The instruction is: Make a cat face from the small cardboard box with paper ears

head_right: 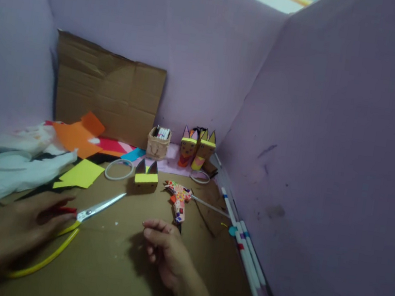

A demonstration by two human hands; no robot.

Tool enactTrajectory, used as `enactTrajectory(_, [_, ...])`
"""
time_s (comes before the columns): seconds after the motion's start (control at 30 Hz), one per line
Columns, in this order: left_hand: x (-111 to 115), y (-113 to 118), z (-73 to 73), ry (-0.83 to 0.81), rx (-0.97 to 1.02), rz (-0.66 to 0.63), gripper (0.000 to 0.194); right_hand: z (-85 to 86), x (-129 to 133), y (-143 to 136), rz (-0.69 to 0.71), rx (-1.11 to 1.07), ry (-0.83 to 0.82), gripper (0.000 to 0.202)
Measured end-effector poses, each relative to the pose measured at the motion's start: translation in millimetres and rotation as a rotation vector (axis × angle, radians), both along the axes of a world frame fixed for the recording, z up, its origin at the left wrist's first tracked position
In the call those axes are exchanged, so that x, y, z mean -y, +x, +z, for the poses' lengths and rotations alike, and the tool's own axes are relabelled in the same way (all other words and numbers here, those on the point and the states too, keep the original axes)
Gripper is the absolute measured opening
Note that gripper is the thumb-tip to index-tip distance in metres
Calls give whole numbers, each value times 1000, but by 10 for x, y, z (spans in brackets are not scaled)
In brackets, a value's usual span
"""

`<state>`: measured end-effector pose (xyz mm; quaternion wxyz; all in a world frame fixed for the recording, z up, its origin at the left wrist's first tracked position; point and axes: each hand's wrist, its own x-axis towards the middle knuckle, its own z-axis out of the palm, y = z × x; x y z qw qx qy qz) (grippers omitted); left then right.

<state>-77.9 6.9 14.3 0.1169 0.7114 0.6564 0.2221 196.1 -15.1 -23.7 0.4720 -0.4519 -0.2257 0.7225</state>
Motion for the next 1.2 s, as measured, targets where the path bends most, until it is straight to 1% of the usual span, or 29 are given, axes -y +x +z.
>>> enactTrajectory(0.03, [8,13,26,23,41,13,37,-5,-3,3,0,-21,-4,45])
enactTrajectory(0.1, [11,42,32,26,115,3,35,-10,-7,10,7,-61,-11,44])
enactTrajectory(0.2, [-12,95,-44,-4,249,-36,33,-7,-10,20,19,-103,-25,44])
enactTrajectory(0.3, [-63,160,-138,-77,373,-56,36,2,-14,26,17,-127,-43,46])
enactTrajectory(0.4, [-159,264,-164,-187,459,-81,42,-2,-15,23,2,-148,-62,48])
enactTrajectory(0.5, [-353,426,-126,-221,475,-90,61,-34,-12,19,-10,-157,-52,46])
enactTrajectory(0.63, [-724,662,-119,-187,378,-185,83,-136,-13,29,29,-208,-24,43])
enactTrajectory(0.73, [-932,807,-172,-188,367,-241,93,-255,-23,30,76,-256,3,39])
enactTrajectory(0.83, [-1028,924,-210,-219,389,-287,96,-360,-28,18,77,-280,52,40])
enactTrajectory(0.93, [-1058,995,-201,-213,422,-308,92,-372,-25,15,80,-265,60,40])
enactTrajectory(1.07, [-1028,985,-110,-207,485,-317,75,-254,-9,40,113,-207,32,39])
enactTrajectory(1.13, [-983,944,-49,-264,598,-327,65,-186,5,49,103,-190,38,40])
enactTrajectory(1.2, [-928,902,-7,-355,765,-331,58,-122,22,52,65,-167,51,41])
